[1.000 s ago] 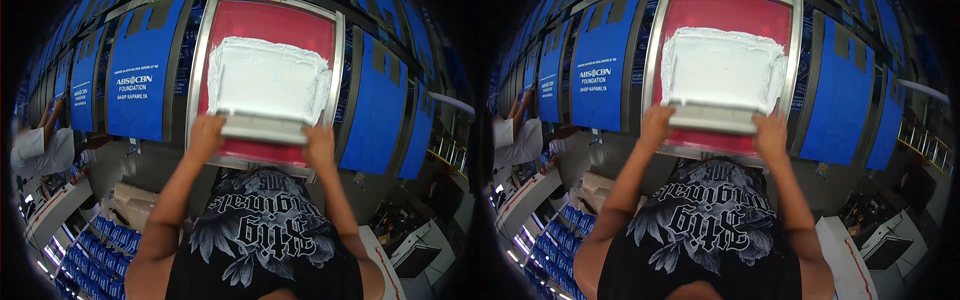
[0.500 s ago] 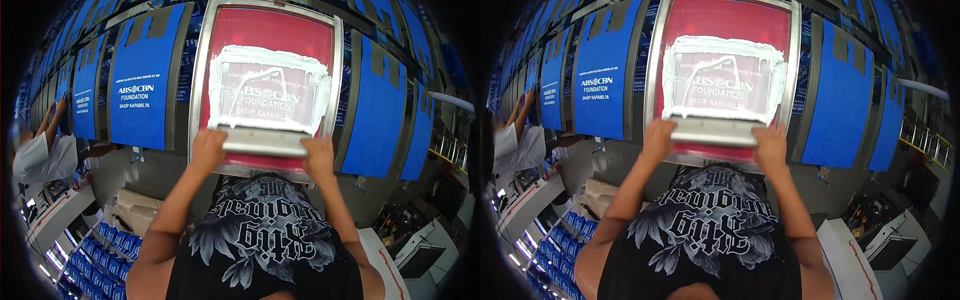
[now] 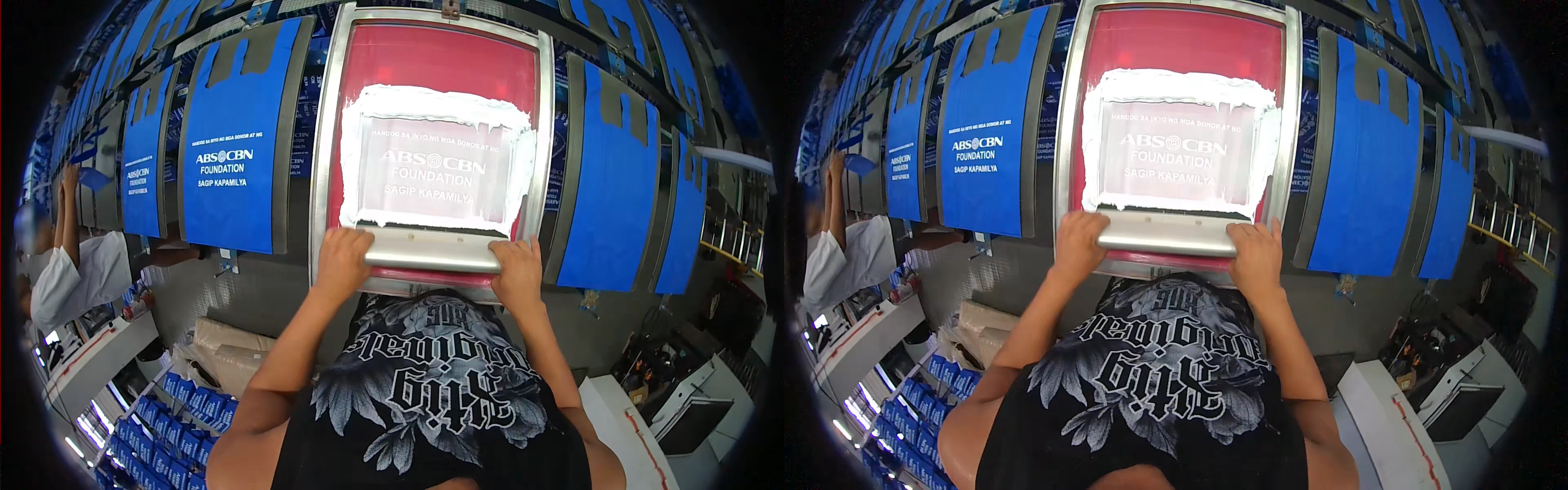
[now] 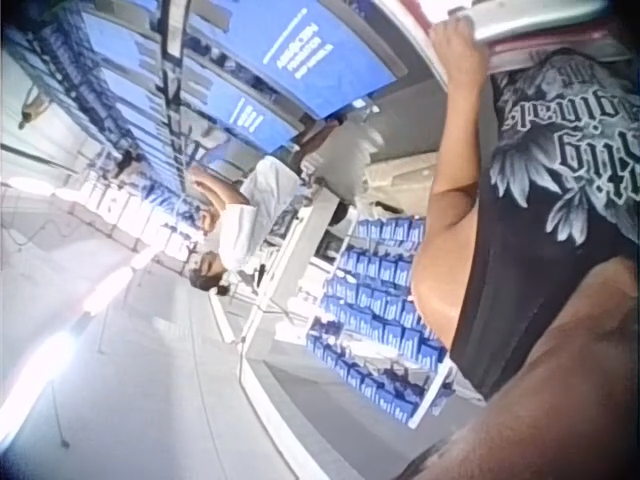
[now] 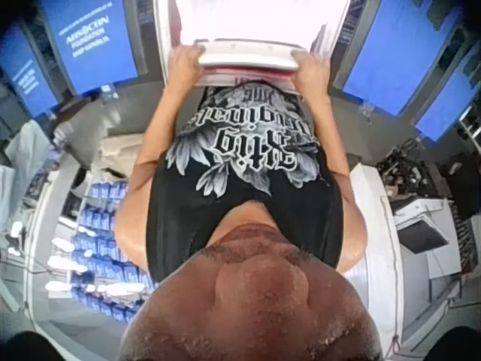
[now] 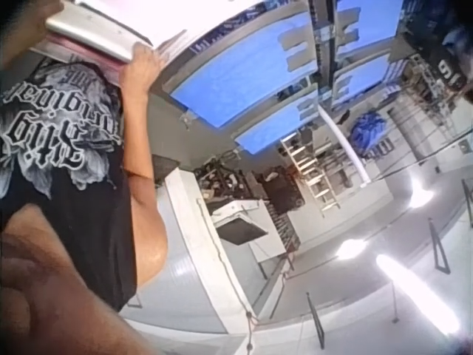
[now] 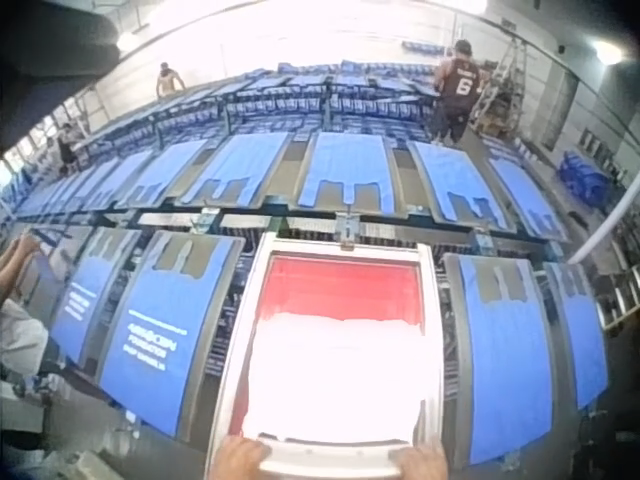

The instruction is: Using a squeegee to apply white ink through a screen onto blue fabric panels on a multi-station printing press.

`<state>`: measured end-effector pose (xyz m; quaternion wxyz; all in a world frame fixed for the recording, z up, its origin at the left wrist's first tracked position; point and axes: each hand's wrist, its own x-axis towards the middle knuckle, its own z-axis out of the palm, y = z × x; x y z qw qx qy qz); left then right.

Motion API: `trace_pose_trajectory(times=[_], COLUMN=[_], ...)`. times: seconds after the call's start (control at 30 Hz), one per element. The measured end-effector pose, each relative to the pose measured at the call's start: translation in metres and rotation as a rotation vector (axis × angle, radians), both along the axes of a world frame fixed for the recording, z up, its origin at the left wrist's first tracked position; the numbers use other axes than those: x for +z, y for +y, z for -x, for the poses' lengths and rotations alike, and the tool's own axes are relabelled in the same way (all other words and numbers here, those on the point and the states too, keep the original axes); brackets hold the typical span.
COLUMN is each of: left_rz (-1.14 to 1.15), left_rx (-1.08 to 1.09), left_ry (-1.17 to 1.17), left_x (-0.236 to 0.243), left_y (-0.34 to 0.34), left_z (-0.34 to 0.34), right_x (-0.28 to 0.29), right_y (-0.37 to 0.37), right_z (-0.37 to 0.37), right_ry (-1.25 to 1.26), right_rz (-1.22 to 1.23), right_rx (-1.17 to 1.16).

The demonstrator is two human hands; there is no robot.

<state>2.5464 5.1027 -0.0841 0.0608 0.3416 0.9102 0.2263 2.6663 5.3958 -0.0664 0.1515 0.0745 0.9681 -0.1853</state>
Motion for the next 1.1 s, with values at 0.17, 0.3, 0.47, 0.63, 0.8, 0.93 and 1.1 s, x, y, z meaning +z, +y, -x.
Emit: trace_pose_trajectory(times=[0.17,0.3,0.47,0.63,0.8,0.93,1.1], left_rz=[0.232,0.228,0.152,-0.018,0.058,-0.336,-0.385], left_rx=[0.083,0.055,0.150,0.251,0.201,0.224,0.189], left_ry=[-0.096,-0.062,0.071,-0.130,-1.305,-1.403,-1.401], left_x=[0.007,0.019,0.044,0.067,-0.026,-0.072,-0.015], left_y=[0.063,0.094,0.085,0.037,-0.010,-0.003,0.005], left_z=[0.137,0.196,0.198,0.077,-0.100,-0.144,-0.134], right_x=[-0.010,0.012,0.030,0.024,0.005,0.007,0.032], right_y=[0.059,0.090,0.104,0.124,0.112,0.077,0.057], right_z=[0.130,0.205,0.230,0.248,0.261,0.263,0.239], right_ry=[0.003,-0.085,0.091,-0.039,-0.012,0.105,0.066], right_rz=[-0.211,-0.162,-0.062,0.119,0.022,-0.098,-0.049], right_rx=[0.045,0.092,0.171,0.063,0.214,0.240,0.147])
